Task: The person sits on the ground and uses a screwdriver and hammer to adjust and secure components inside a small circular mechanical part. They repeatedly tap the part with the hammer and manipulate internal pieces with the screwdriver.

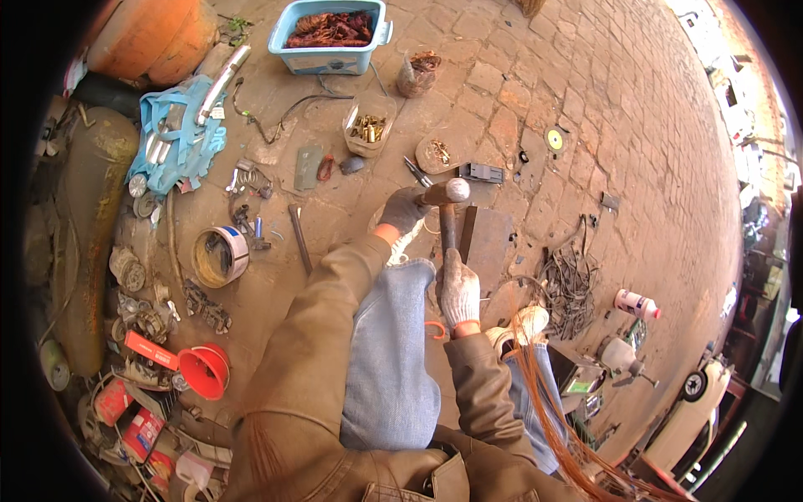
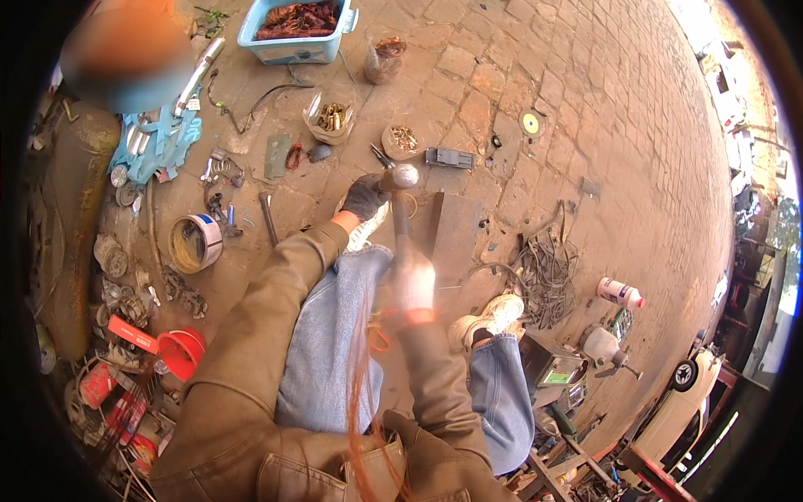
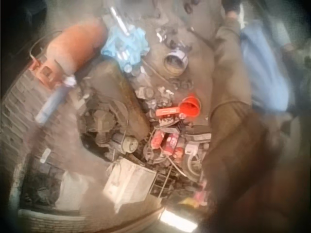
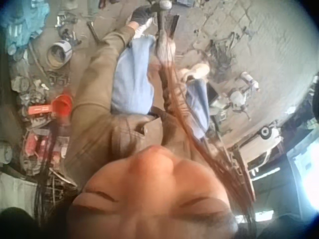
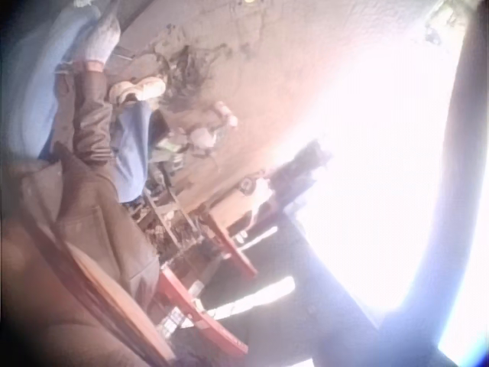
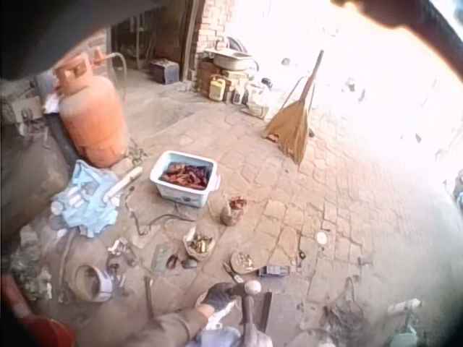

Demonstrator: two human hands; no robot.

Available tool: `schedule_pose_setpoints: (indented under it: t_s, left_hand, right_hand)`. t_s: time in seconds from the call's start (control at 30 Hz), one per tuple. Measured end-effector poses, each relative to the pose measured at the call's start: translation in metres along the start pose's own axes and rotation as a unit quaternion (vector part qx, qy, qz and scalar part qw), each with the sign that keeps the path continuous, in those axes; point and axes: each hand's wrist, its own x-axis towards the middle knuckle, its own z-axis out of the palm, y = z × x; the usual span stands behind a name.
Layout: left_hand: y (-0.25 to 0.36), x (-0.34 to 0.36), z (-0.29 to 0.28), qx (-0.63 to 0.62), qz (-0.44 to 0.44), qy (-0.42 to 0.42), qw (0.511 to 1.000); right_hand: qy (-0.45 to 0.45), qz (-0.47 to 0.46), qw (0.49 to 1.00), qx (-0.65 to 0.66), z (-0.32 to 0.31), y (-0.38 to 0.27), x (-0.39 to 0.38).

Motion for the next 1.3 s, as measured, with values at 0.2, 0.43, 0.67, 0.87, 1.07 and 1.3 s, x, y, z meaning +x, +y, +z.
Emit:
schedule_pose_setpoints:
  t_s: [0.2,0.43,0.67,0.87,1.07,1.3]
  left_hand:
    - [-0.019,0.005,0.003,-0.023,-0.012,-0.023,0.999]
    - [-0.033,-0.002,0.02,-0.22,-0.106,0.116,0.963]
    - [-0.02,0.002,-0.018,-0.189,-0.158,0.092,0.965]
    - [-0.027,0.029,-0.027,-0.198,-0.34,0.07,0.917]
    - [-0.023,0.068,-0.049,-0.165,-0.423,0.005,0.891]
    - [0.018,0.087,-0.055,-0.071,-0.417,-0.094,0.901]
  right_hand:
    - [0.099,0.054,0.964,0.241,-0.028,0.007,-0.012]
    - [-0.044,0.193,0.973,0.119,0.018,-0.013,-0.008]
    - [0.079,0.23,0.939,0.245,0.027,0.024,-0.069]
    - [0.042,0.248,0.967,0.037,0.082,0.089,-0.119]
    - [-0.155,0.33,0.926,-0.097,0.102,0.106,-0.161]
    - [-0.033,0.534,0.842,0.068,0.118,0.087,-0.163]
